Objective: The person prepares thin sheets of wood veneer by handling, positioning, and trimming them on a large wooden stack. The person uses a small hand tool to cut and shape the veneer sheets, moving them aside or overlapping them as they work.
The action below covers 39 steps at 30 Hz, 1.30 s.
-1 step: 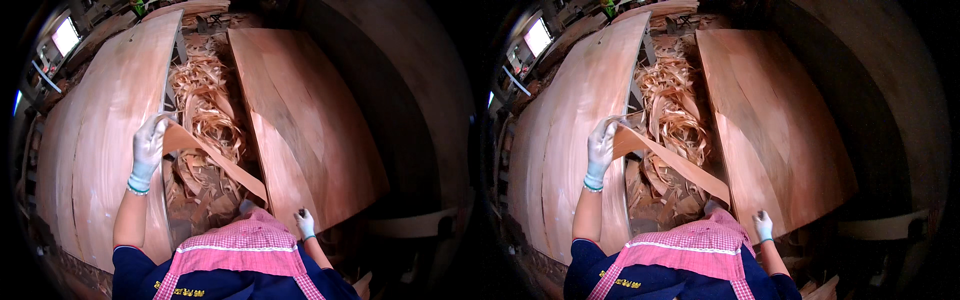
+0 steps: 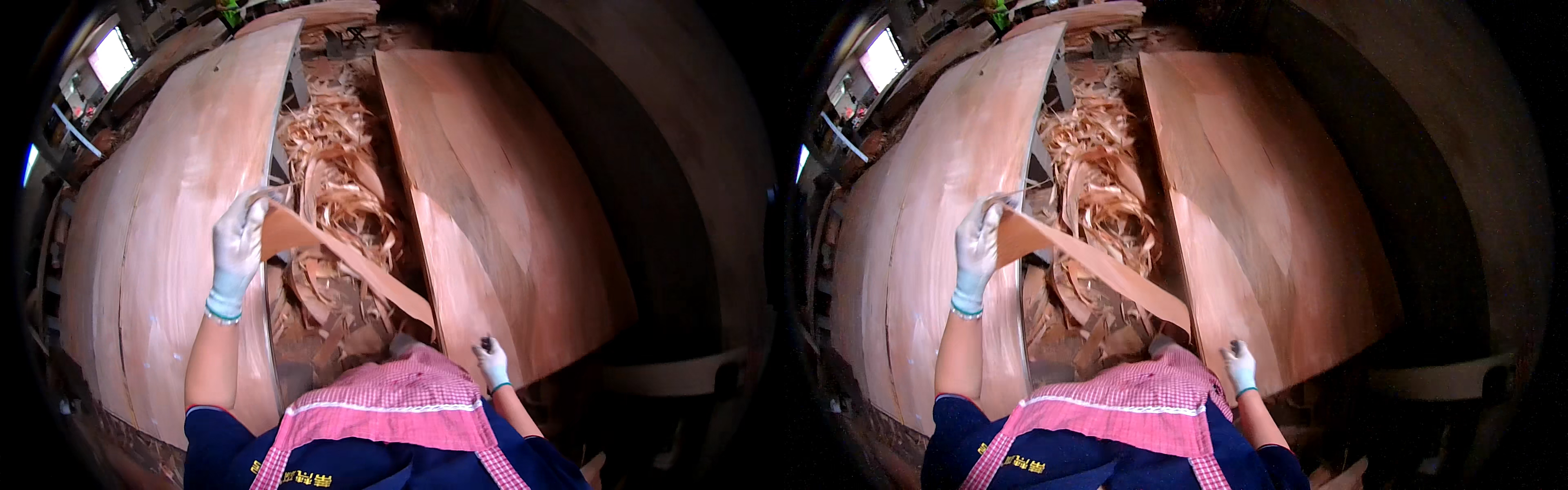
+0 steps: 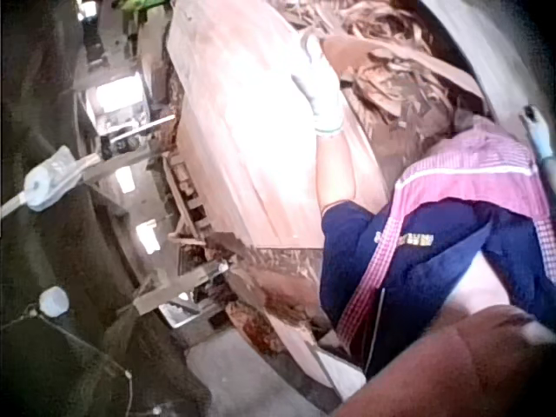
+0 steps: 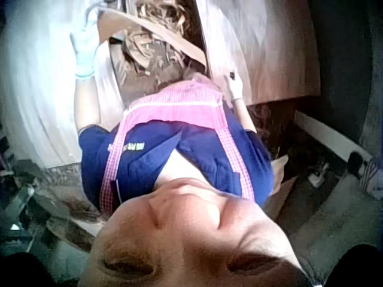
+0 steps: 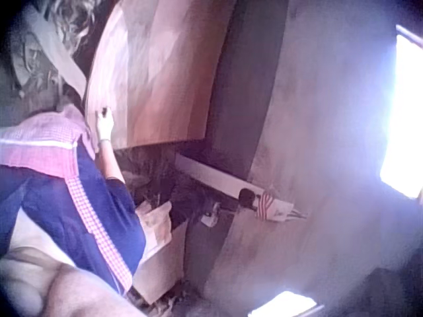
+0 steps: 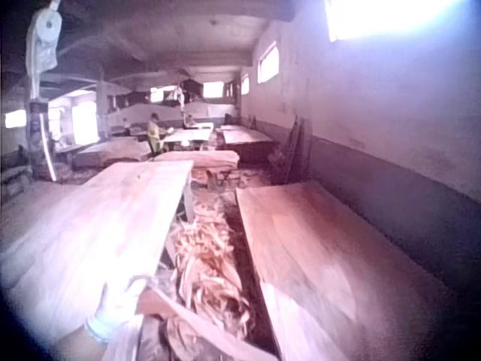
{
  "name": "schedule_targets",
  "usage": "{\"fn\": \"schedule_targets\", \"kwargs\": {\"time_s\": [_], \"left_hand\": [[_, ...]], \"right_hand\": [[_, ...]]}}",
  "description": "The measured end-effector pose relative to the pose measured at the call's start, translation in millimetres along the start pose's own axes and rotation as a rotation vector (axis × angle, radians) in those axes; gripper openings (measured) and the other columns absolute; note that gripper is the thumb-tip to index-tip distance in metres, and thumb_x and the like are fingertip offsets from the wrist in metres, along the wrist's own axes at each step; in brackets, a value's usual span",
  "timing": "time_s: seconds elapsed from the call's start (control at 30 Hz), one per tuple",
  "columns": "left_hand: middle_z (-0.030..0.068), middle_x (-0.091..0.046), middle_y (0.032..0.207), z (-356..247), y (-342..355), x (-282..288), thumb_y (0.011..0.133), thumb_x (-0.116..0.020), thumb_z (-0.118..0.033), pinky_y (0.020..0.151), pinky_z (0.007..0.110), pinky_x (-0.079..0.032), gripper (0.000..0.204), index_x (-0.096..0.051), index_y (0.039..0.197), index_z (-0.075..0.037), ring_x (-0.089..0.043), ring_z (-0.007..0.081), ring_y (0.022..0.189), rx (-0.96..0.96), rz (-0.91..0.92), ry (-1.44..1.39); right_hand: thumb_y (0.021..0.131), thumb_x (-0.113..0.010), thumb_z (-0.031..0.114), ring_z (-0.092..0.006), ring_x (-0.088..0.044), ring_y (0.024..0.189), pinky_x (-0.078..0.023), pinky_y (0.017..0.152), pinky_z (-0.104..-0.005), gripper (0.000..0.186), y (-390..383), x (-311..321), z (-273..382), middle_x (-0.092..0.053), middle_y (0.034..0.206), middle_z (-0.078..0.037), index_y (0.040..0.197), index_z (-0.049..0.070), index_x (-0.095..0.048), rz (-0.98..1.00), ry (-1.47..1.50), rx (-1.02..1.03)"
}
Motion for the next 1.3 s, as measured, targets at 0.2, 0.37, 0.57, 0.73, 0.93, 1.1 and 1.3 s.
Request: {"fn": "schedule_targets", "kwargs": {"time_s": [0.2, 0.37, 0.57, 0.73, 0.93, 1.1, 1.3], "left_hand": [[0.0102, -0.063, 0.111, 21, 71, 82, 0.1, -0.05, -0.021, 0.087, 0.028, -0.047, 0.035, -0.057, 0.125, 0.002, -0.058, 0.0144, 0.1, 0.027, -0.616, 0.244], [0.0167, -0.06, 0.12, -7, 133, 102, 0.101, -0.047, -0.033, 0.099, 0.036, -0.047, 0.045, -0.055, 0.124, 0.006, -0.059, 0.0251, 0.112, -0.186, -0.653, 0.33], [0.0165, -0.059, 0.106, 46, 224, 125, 0.102, -0.044, -0.036, 0.087, 0.035, -0.05, 0.046, -0.054, 0.115, 0.007, -0.06, 0.0226, 0.097, -0.146, -0.998, 0.215], [0.0143, -0.059, 0.101, 103, 332, 150, 0.103, -0.039, -0.033, 0.082, 0.032, -0.05, 0.042, -0.053, 0.111, 0.006, -0.058, 0.0206, 0.093, -0.211, -0.942, -0.021], [0.0114, -0.055, 0.091, 146, 445, 164, 0.102, -0.036, -0.042, 0.074, 0.03, -0.049, 0.049, -0.053, 0.1, 0.003, -0.057, 0.018, 0.084, -0.29, -1.129, 0.058], [0.0125, -0.059, 0.1, 214, 512, 183, 0.1, -0.042, -0.045, 0.083, 0.033, -0.051, 0.05, -0.055, 0.108, 0.003, -0.06, 0.021, 0.091, -0.231, -1.154, 0.072], [0.0125, -0.058, 0.112, 282, 562, 223, 0.102, -0.046, -0.03, 0.088, 0.034, -0.049, 0.038, -0.05, 0.12, 0.003, -0.058, 0.0208, 0.101, -0.149, -1.155, 0.343]], "right_hand": [[0.075, -0.081, 0.031, -0.032, -0.054, 0.121, -0.045, 0.1, -0.0374, 0.082, 122, -102, 251, -0.051, 0.134, -0.021, 0.138, 0.001, -0.038, 0.439, -0.043, 0.403], [0.083, -0.072, 0.027, -0.0373, -0.056, 0.116, -0.049, 0.093, -0.0411, 0.073, 198, -218, 352, -0.048, 0.134, -0.022, 0.141, 0.006, -0.033, 0.315, -0.235, 0.724], [0.088, -0.059, 0.01, -0.0327, -0.059, 0.114, -0.048, 0.095, -0.0381, 0.046, 334, -313, 456, -0.056, 0.123, -0.021, 0.131, 0.003, -0.046, 0.271, 0.003, 0.631], [0.086, -0.065, 0.005, -0.025, -0.049, 0.125, -0.038, 0.105, -0.0357, 0.058, 459, -359, 505, -0.05, 0.134, -0.017, 0.137, -0.002, -0.037, 0.285, 0.221, 0.416], [0.083, -0.064, 0.004, -0.0247, -0.048, 0.119, -0.039, 0.101, -0.0341, 0.072, 568, -391, 596, -0.048, 0.134, -0.017, 0.145, 0.0, -0.027, -0.02, 0.342, 0.434], [0.084, -0.062, -0.003, -0.0176, -0.053, 0.113, -0.042, 0.098, -0.0293, 0.054, 692, -422, 652, -0.053, 0.128, -0.012, 0.134, 0.0, -0.043, 0.352, 0.295, 0.509], [0.089, -0.06, 0.007, -0.0057, -0.048, 0.075, -0.043, 0.068, -0.0225, 0.005, 794, -566, 722, -0.056, 0.078, 0.002, 0.09, 0.002, -0.06, 0.668, 0.098, 0.56]]}}
Point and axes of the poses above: each hand's wrist, its own y-axis towards the middle knuckle, its own x-axis out of the back of the hand, z = x × y, the point moved 2 cm from there along y, towards the middle knuckle
